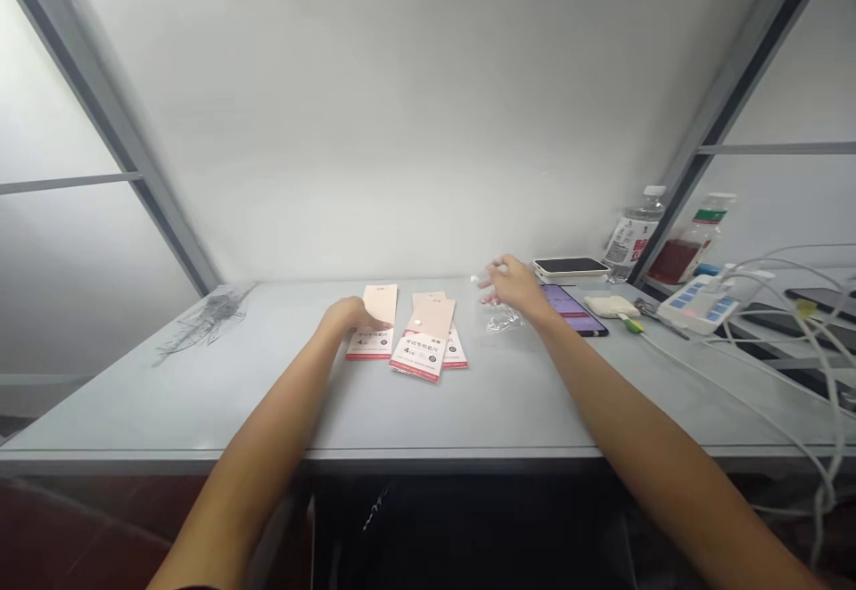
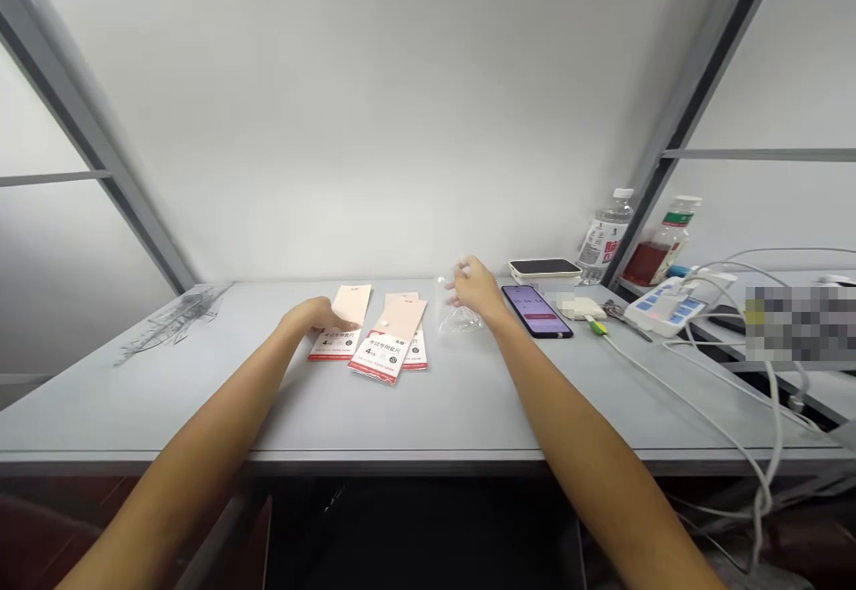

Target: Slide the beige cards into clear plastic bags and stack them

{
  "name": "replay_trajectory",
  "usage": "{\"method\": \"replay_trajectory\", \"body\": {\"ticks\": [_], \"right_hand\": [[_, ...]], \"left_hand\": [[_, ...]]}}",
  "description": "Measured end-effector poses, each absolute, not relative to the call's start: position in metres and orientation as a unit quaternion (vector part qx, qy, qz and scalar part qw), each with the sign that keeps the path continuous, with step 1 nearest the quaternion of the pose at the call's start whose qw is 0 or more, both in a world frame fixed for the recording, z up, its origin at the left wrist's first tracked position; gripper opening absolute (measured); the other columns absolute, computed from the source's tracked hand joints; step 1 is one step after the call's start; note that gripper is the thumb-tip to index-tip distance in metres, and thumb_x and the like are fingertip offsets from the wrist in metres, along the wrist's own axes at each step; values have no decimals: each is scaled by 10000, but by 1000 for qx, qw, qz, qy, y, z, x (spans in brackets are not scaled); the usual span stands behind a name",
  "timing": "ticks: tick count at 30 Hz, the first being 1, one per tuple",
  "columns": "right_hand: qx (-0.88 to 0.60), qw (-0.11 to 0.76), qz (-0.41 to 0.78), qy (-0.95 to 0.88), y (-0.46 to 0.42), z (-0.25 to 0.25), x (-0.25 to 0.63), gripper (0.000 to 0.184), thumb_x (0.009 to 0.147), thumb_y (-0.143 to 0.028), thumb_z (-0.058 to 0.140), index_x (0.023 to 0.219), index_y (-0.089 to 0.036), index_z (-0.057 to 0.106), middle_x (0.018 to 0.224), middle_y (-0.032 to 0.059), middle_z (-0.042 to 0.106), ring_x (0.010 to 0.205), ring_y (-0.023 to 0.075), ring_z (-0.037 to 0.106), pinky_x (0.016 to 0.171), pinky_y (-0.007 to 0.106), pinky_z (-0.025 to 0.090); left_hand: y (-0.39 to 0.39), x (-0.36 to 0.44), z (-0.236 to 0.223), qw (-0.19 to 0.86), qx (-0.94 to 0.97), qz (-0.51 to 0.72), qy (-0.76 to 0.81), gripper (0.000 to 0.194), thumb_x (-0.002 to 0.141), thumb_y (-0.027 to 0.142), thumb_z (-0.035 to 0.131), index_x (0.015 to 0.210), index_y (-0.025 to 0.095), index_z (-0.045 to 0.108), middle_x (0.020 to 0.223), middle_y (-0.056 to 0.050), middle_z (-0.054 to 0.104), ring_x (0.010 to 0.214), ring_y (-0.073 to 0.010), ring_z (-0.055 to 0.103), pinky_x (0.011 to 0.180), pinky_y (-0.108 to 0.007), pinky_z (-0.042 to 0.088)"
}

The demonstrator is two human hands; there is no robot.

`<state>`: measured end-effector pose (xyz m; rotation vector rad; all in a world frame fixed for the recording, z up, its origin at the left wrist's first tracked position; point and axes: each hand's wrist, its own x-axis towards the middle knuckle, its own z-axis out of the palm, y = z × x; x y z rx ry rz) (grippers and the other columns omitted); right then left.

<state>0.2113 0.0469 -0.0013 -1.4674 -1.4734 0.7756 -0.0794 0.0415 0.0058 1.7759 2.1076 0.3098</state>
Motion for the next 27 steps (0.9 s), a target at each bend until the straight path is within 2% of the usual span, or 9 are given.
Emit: {"method": "replay_trajectory", "body": {"ticks": [3, 7, 11, 13, 16, 23, 27], "right_hand": [[-551, 490, 297, -608, 37, 7, 206, 175, 881, -329, 416, 993, -198, 444, 874, 65, 668, 489, 115, 626, 488, 245, 519], [-516, 515, 307, -612, 31, 9, 201, 224, 889, -349, 377, 1062, -213, 417, 909, 61, 656, 529, 118, 636, 519, 265, 536], [-493, 539, 332, -597, 29, 7, 192, 289, 884, -390, 376, 1123, -226, 383, 998, 84, 642, 577, 121, 646, 545, 256, 534], [-486, 539, 355, -590, 27, 6, 186, 298, 878, -408, 388, 1122, -237, 380, 1016, 76, 638, 595, 120, 649, 551, 255, 539], [-461, 533, 399, -587, 21, 6, 176, 300, 876, -419, 394, 1118, -243, 382, 1020, 69, 637, 620, 121, 654, 575, 271, 550], [-409, 544, 406, -609, 9, 7, 165, 376, 847, -492, 419, 1130, -246, 388, 1028, 78, 638, 711, 146, 668, 638, 289, 547], [-395, 547, 407, -616, 7, 9, 167, 407, 832, -523, 430, 1136, -255, 401, 1033, 75, 644, 750, 155, 670, 675, 297, 536]], "left_hand": [[44, -84, 6, 197, 593, 84, 776, 639, 355, 548, 766, 840, 165, 603, 890, -164, 687, 775, -315, 641, 602, -354, 473], [49, -86, 7, 232, 612, 222, 723, 448, 564, 360, 714, 936, 145, 587, 899, -128, 691, 753, -243, 654, 596, -287, 478], [36, -72, 18, 292, 631, 364, 620, 454, 760, 400, 551, 1156, 197, 466, 1043, -78, 665, 790, -167, 652, 631, -243, 502], [24, -57, 24, 342, 632, 445, 534, 509, 774, 417, 546, 1213, 193, 415, 1086, -93, 645, 790, -167, 651, 636, -256, 514], [6, -31, 27, 390, 662, 458, 447, 525, 771, 412, 567, 1224, 189, 423, 1128, -104, 624, 822, -178, 646, 665, -275, 522], [3, -10, 11, 344, 647, 460, 502, 461, 767, 364, 578, 1175, 183, 463, 1142, -95, 615, 948, -204, 612, 760, -306, 502], [9, -16, 9, 328, 632, 473, 519, 426, 782, 344, 551, 1163, 191, 441, 1122, -86, 618, 930, -191, 617, 762, -305, 501]]}}
